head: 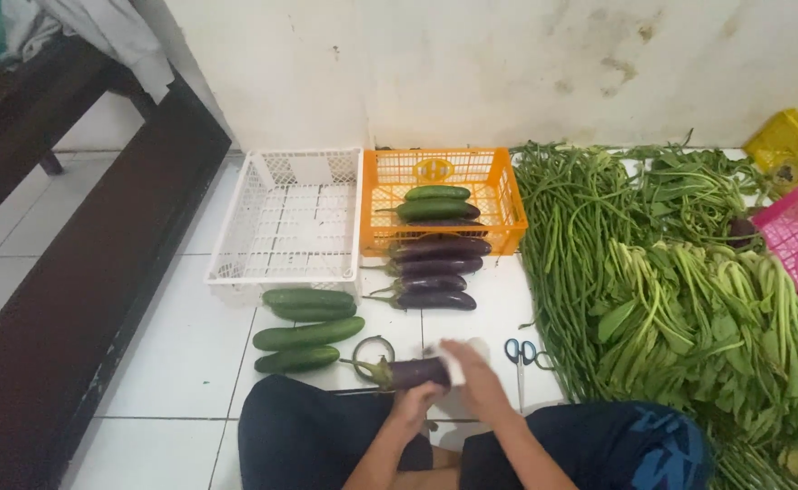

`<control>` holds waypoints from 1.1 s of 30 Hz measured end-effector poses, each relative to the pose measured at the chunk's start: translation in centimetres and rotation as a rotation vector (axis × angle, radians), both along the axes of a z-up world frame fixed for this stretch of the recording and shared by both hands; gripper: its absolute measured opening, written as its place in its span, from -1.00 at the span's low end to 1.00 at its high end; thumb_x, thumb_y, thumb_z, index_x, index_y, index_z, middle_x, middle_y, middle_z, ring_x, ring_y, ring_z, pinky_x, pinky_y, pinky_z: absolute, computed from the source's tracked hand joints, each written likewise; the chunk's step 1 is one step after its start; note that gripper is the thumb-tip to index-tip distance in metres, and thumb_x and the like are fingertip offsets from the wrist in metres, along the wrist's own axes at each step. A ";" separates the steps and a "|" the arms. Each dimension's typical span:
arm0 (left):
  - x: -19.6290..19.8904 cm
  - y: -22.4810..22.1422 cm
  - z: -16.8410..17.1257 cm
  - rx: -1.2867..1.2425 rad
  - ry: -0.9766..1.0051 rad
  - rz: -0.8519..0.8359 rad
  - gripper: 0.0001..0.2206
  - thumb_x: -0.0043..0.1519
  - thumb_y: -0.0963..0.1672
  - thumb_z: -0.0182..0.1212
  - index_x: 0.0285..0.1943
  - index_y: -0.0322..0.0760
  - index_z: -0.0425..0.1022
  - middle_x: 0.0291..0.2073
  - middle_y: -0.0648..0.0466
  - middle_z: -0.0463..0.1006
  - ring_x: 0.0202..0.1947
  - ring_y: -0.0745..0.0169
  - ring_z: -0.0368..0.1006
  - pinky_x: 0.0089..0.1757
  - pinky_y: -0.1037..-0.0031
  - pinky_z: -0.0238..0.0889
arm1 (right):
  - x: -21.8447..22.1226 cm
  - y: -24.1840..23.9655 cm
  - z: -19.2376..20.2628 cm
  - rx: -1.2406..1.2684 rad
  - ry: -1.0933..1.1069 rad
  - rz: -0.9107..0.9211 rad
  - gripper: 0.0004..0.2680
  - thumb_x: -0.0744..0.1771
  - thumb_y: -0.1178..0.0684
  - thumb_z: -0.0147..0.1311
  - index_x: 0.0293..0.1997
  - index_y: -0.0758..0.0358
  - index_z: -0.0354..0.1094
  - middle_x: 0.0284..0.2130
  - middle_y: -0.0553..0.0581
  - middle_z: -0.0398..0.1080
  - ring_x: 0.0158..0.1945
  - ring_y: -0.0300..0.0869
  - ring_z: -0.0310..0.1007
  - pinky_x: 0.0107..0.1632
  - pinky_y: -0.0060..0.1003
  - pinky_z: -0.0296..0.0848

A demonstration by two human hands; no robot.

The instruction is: Cleaning eggplants and cucumbers by wiping them with a cloth and sorting them into crates.

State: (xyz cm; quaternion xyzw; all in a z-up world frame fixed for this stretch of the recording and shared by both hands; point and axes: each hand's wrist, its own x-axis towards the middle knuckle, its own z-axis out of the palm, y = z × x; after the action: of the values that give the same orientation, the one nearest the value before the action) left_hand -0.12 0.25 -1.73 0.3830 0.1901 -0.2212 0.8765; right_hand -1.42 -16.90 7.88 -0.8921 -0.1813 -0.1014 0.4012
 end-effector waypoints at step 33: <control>0.1 2.0 8.7 0.471 -0.521 -0.065 -0.36 0.01 -0.28 0.46 0.28 -0.06 0.33 -0.11 0.00 0.62 -0.15 0.21 0.55 -0.07 0.39 0.44 | 0.9 -2.1 1.2 0.460 0.659 -0.704 -0.47 0.39 -0.33 -0.16 -0.22 0.57 0.46 -0.30 0.32 0.46 -0.20 -0.03 0.39 0.00 -0.15 0.39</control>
State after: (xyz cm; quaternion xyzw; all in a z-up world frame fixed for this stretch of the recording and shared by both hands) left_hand -0.04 2.23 7.01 0.6242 -0.0066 -0.0940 0.7756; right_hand -0.53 -19.02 9.10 -0.7725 0.2915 0.0186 0.5639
